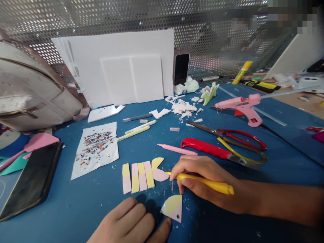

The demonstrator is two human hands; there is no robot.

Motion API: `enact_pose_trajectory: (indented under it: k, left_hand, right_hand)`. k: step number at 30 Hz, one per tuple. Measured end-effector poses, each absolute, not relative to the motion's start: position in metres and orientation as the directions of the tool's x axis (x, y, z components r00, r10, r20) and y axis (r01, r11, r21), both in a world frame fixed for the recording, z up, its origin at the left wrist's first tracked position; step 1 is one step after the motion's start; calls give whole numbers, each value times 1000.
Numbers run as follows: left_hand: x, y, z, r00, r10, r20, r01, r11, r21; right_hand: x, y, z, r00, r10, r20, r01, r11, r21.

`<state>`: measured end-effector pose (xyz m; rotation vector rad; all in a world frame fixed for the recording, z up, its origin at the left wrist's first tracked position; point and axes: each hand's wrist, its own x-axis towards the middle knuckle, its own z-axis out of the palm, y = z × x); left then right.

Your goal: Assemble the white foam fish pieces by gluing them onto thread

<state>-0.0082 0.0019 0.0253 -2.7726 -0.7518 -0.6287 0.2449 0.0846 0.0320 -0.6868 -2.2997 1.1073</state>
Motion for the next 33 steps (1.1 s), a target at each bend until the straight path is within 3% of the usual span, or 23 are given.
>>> enact_pose_trajectory:
  k: [9,20,22,27,30,33]
  left_hand:
    - [-14,-1,23,769,460,444,542,-838,-70]
    - [-16,0,20,740,496,454,562,-827,-10]
    - [-18,-1,19,723,512,463,576,-817,4]
    - [-17,-1,17,714,509,481,577,-817,7]
    - [-11,1,20,674,451,585,567,-823,-18]
    - [-7,3,25,725,439,531,533,-845,-30]
  right_hand:
    - [245,84,30,-771,607,194,209,528,-823]
    - [245,84,35,-883,422,206,74,558,-826]
    - [244,83,35,-890,421,174,58,482,-874]
    - [243,84,35,-847,532,15,36,87,-996]
    - [243,86,34,-843,534,-63,90,26,-996]
    - [243,87,34,-841,534,-85,117,27,-993]
